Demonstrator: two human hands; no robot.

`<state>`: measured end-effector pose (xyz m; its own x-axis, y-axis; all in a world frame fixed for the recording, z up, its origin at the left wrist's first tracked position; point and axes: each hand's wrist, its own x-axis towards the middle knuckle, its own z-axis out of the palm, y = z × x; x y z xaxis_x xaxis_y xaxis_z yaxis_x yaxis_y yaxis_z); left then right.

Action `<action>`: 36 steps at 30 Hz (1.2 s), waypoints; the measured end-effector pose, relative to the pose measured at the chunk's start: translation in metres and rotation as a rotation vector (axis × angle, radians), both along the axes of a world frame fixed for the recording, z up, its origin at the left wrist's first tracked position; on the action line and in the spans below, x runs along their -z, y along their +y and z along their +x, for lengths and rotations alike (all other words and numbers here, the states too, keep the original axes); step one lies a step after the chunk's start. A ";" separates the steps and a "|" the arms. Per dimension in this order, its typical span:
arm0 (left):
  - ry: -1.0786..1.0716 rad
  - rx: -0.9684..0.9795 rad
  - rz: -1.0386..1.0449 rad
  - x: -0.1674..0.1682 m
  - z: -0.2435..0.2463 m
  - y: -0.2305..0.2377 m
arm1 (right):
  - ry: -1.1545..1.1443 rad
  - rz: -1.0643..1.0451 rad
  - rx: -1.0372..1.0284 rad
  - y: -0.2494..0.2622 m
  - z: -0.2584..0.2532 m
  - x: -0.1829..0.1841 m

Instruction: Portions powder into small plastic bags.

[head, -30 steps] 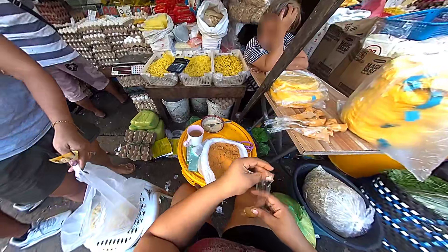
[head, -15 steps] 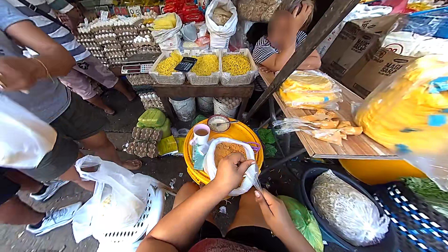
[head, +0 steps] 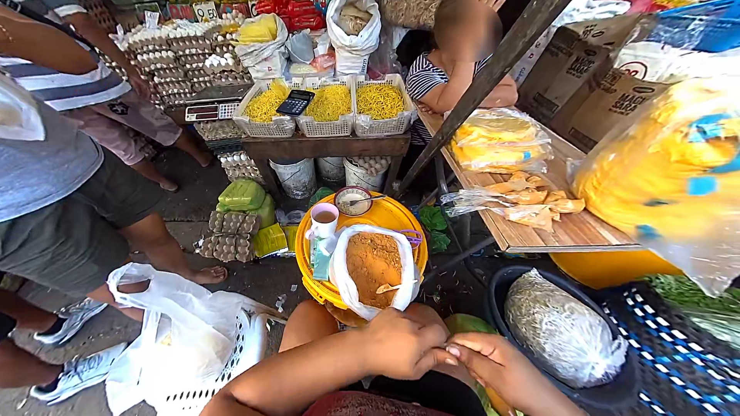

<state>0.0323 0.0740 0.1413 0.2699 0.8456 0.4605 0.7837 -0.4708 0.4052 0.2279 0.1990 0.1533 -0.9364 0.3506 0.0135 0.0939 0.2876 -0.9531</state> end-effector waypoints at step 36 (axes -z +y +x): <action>-0.546 -0.190 -0.058 -0.036 -0.034 -0.002 | 0.377 -0.173 0.062 -0.017 -0.046 0.003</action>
